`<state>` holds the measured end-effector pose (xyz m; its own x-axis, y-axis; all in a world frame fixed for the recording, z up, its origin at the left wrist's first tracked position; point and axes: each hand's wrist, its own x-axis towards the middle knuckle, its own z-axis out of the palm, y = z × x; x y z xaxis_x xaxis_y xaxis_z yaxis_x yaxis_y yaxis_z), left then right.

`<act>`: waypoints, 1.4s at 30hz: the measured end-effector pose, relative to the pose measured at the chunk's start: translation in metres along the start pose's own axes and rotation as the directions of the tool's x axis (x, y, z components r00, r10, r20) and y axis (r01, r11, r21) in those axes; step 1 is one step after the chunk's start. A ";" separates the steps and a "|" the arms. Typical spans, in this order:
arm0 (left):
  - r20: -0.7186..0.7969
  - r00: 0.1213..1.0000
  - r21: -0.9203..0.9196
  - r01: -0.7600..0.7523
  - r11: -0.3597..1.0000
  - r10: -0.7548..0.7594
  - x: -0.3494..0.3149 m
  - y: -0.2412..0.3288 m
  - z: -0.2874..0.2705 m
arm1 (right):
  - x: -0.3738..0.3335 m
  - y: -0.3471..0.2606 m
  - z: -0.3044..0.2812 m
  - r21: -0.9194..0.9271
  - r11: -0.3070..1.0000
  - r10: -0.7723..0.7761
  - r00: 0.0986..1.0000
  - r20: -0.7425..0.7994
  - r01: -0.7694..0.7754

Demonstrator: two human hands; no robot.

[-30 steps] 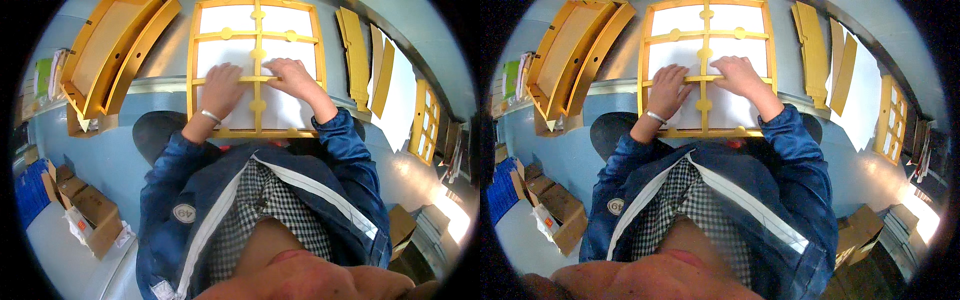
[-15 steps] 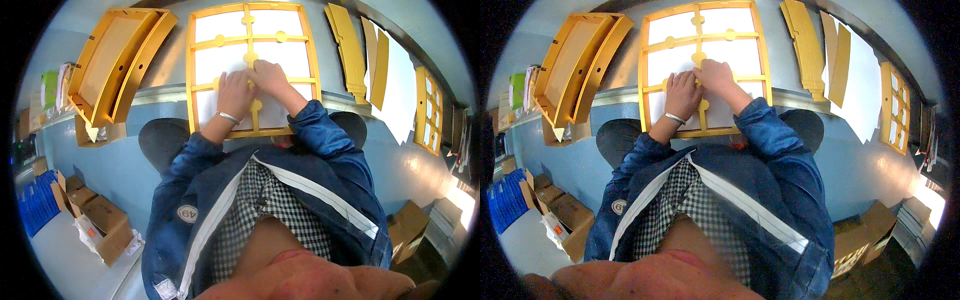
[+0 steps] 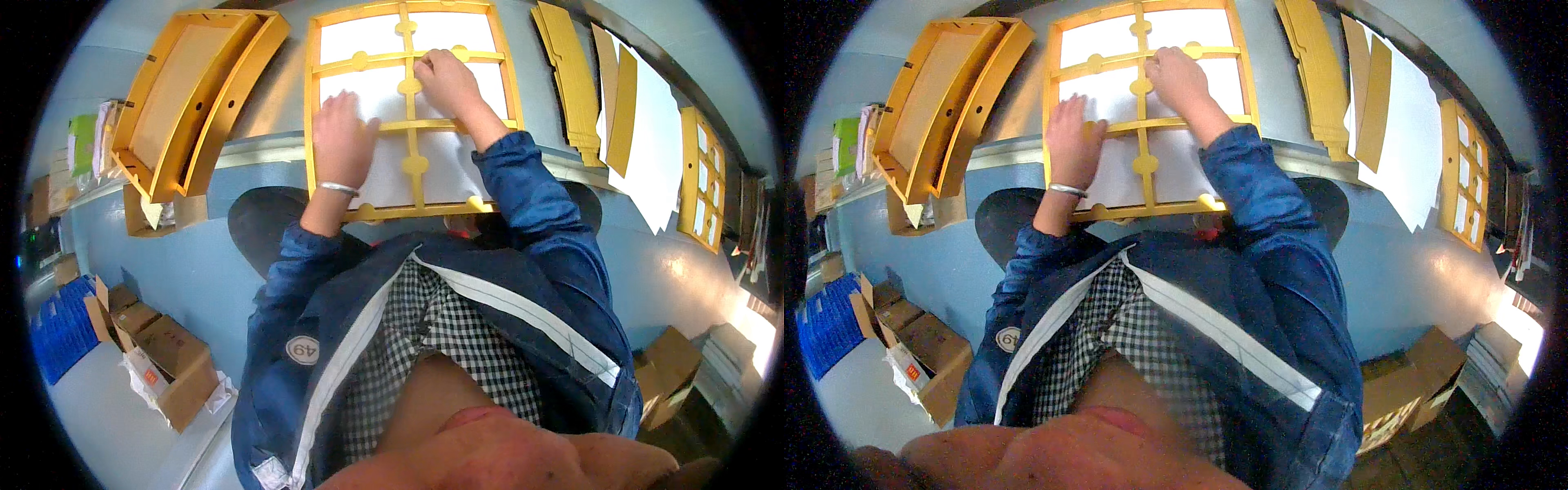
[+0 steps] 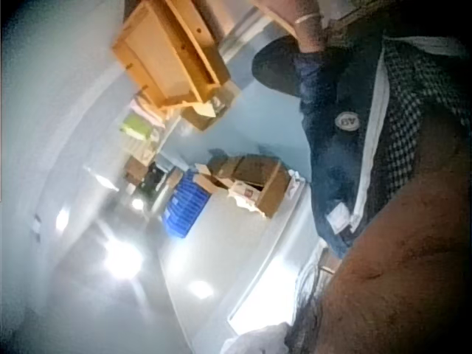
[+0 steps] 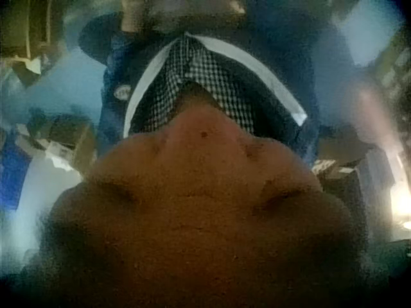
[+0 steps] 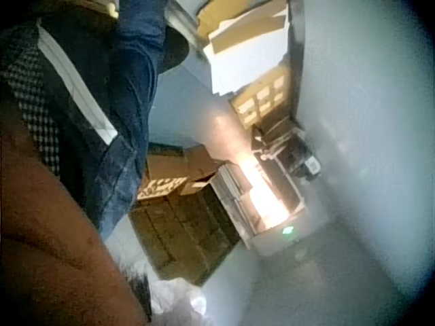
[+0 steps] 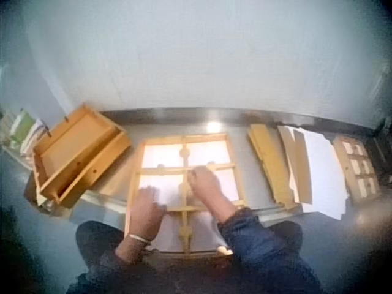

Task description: The person assembles a yellow wooden frame by inserting crossbars into a rectangular frame and securing them with small round pegs. They then place a white sheet into the frame and attach a yellow cover piece to complete the assembly.

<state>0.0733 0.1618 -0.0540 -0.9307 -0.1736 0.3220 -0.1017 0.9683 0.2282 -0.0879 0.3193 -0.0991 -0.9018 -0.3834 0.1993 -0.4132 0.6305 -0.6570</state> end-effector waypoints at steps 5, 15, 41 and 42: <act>0.036 0.990 -0.055 -0.133 0.990 0.135 0.029 0.036 0.028 | 0.021 -0.005 0.003 -0.283 0.952 -0.162 0.975 -0.149 0.115; 0.491 0.868 -0.053 0.119 0.991 -0.078 0.134 0.004 0.088 | 0.041 0.044 0.000 -0.266 0.918 -0.263 0.953 0.150 0.295; 0.299 0.954 0.111 -0.017 0.994 -0.017 0.111 0.003 0.105 | 0.075 0.004 0.031 -0.483 0.827 -0.176 0.948 0.265 0.288; 0.298 0.954 0.112 -0.015 0.994 -0.019 0.110 0.002 0.106 | 0.074 0.002 0.032 -0.472 0.838 -0.181 0.955 0.236 0.275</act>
<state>-0.0671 0.1635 -0.1158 -0.9910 -0.1305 0.0293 -0.1261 0.9848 0.1193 -0.1510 0.2709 -0.1087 -0.7564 -0.6395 0.1375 -0.6541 0.7409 -0.1523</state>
